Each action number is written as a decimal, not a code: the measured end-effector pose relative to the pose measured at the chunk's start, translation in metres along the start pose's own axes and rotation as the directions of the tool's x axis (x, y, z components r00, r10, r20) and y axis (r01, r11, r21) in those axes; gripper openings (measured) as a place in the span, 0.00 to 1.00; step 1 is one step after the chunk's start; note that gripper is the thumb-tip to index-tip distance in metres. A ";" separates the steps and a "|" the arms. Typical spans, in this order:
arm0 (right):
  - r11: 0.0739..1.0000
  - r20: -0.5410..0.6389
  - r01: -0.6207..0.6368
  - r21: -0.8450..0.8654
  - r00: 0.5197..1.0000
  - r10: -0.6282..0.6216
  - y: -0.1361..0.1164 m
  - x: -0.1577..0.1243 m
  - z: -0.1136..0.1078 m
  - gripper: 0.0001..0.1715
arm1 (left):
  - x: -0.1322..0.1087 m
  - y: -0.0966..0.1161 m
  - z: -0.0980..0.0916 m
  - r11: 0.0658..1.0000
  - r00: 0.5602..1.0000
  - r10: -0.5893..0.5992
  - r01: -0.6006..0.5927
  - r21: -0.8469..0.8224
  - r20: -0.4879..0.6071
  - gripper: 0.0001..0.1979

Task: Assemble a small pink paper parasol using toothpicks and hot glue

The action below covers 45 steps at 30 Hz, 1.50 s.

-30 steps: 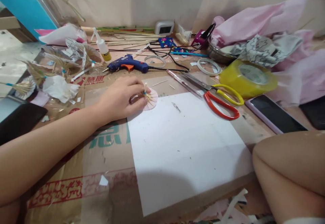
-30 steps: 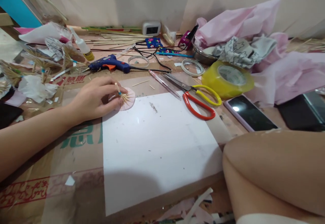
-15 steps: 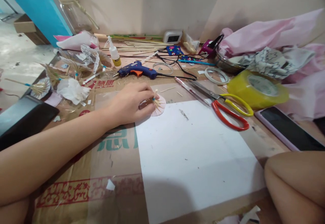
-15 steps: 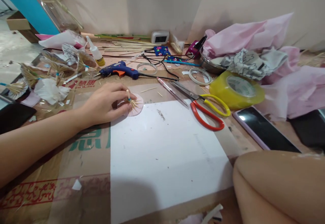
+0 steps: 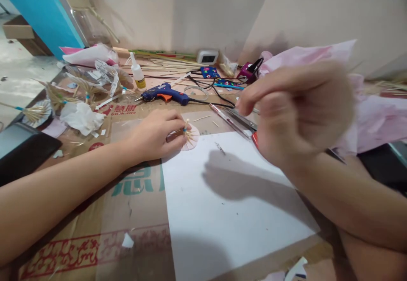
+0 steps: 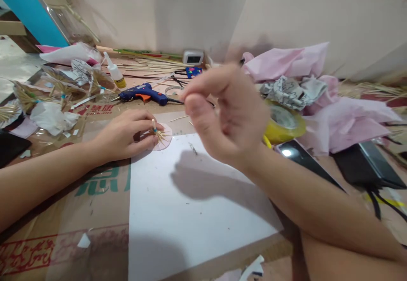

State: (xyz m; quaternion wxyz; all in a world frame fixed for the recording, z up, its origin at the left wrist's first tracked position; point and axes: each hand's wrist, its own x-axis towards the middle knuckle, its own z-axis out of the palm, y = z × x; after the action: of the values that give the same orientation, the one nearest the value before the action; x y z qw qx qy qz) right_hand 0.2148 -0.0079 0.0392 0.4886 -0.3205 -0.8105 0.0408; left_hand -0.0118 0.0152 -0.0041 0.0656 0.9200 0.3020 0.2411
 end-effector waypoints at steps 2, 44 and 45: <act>0.991 0.076 0.126 -0.039 0.989 -0.123 0.012 0.000 0.010 0.07 | 0.000 0.000 0.000 1.000 1.000 0.001 -0.001 -0.002 0.010 0.15; 0.971 0.328 0.208 -0.117 0.931 -0.160 0.030 -0.032 0.031 0.07 | 0.000 -0.001 0.001 0.997 0.998 -0.055 0.055 -0.057 -0.002 0.15; 0.971 0.330 0.202 -0.129 0.932 -0.150 0.030 -0.032 0.031 0.07 | 0.000 -0.001 0.000 0.996 0.998 -0.060 0.061 -0.059 0.006 0.15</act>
State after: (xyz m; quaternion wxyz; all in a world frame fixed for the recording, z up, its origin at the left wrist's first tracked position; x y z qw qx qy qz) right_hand 0.2137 0.0053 -0.0132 0.3260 -0.2739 -0.9046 -0.0179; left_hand -0.0125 0.0162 -0.0048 0.1006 0.9086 0.3223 0.2457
